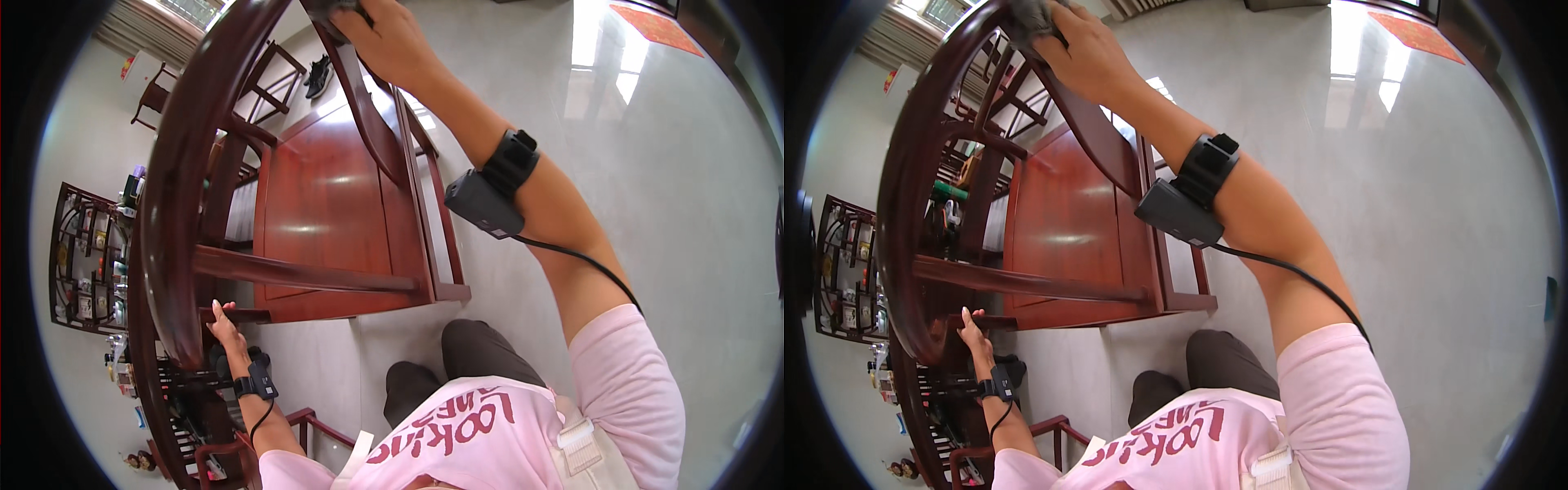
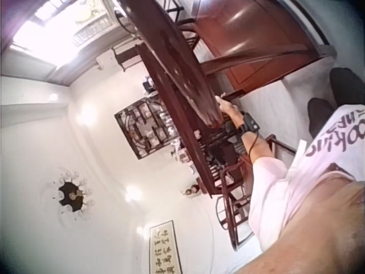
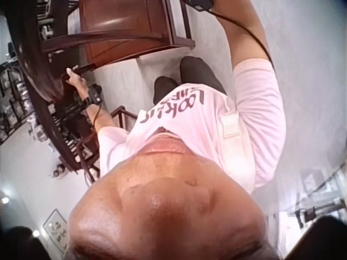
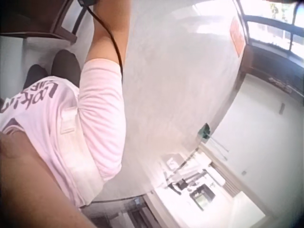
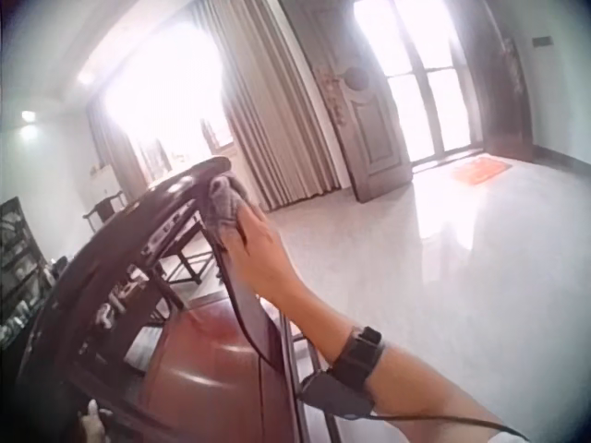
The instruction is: Wiping down wooden chairs and a table with a cloth.
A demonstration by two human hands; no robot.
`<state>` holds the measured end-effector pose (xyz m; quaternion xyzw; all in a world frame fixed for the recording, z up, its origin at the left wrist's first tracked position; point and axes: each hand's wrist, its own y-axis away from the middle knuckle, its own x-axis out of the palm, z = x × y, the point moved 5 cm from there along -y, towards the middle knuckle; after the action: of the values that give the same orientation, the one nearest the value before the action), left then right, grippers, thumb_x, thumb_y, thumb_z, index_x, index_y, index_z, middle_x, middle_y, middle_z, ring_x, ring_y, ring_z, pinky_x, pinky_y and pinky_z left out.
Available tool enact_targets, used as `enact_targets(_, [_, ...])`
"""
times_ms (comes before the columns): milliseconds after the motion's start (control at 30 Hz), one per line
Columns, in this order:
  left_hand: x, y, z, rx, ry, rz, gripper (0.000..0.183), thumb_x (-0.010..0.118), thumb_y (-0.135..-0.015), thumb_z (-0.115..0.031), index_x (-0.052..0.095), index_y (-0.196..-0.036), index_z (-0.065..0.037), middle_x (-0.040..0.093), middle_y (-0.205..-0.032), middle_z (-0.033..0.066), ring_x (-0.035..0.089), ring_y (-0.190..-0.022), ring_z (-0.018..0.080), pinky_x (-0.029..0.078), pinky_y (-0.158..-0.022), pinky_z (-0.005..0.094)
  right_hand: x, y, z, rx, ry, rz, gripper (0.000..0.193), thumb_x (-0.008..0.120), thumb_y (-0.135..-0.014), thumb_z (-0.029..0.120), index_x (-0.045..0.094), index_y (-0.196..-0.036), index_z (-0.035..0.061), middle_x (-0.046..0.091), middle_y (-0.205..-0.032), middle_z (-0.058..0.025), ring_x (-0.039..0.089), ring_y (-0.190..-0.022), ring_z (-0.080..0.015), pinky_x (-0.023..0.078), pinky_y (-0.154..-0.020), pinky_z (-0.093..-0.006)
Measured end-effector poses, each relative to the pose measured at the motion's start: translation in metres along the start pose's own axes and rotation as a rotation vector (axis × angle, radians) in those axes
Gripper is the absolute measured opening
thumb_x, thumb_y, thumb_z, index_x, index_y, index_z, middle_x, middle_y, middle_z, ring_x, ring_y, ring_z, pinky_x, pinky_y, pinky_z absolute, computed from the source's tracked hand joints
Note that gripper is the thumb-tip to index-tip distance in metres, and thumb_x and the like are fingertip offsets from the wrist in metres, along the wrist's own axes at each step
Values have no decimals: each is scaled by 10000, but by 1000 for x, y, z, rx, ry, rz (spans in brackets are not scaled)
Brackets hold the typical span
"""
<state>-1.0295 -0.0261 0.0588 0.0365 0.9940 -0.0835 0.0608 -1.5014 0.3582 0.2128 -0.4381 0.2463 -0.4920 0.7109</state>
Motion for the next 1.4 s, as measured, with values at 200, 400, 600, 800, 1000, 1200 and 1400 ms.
enact_targets(200, [15,28,54,-142,-373,-111,644,556,-895,-256,161,-1365,-61,328,-1403,101,369,-1253,285,303,-1012,500,38,165,-138,341,234,260,382,555,-759,62,555,-1141,74,589,-993,-232,544,-971,-410,447,-848,-449])
enact_targets(400, [112,139,44,-123,-563,730,588,467,-928,-370,335,-1352,15,294,-1424,252,377,-1268,341,312,-1037,415,20,217,-86,325,310,228,446,599,-711,49,556,-1155,45,546,-1103,-236,527,-1004,-417,452,-861,-421])
enact_targets(600, [172,218,35,117,-1137,401,630,441,-924,-426,242,-1465,-173,78,-1500,285,62,-1393,430,193,-1083,514,32,177,-123,670,297,399,419,575,-765,82,556,-1183,59,578,-1061,-212,543,-1013,-381,442,-880,-413])
enact_targets(800, [155,218,32,223,-1177,286,640,462,-904,-442,262,-1460,-198,125,-1500,266,170,-1363,464,279,-1035,543,7,18,2,-45,-38,-178,488,545,-825,159,480,-1298,61,604,-1108,-207,574,-1057,-331,430,-915,-349])
enact_targets(1000, [163,217,41,434,-1157,240,595,455,-906,-434,351,-1424,-159,225,-1457,299,181,-1351,481,243,-1056,550,17,-13,-73,141,-149,-114,433,527,-817,262,545,-1222,109,574,-1157,-213,545,-1053,-384,431,-902,-401])
enact_targets(1200, [166,213,41,436,-1162,255,591,447,-907,-428,368,-1416,-137,241,-1441,320,188,-1340,500,184,-1079,550,45,151,-170,310,394,306,391,602,-734,142,570,-1116,59,589,-1022,-223,549,-938,-403,446,-809,-464])
enact_targets(1400, [159,210,45,517,-1135,249,570,431,-919,-420,387,-1404,-125,254,-1432,326,213,-1322,508,167,-1069,576,11,268,-31,261,36,464,475,650,-613,61,599,-1084,84,460,-1234,-196,416,-1126,-403,379,-960,-440])
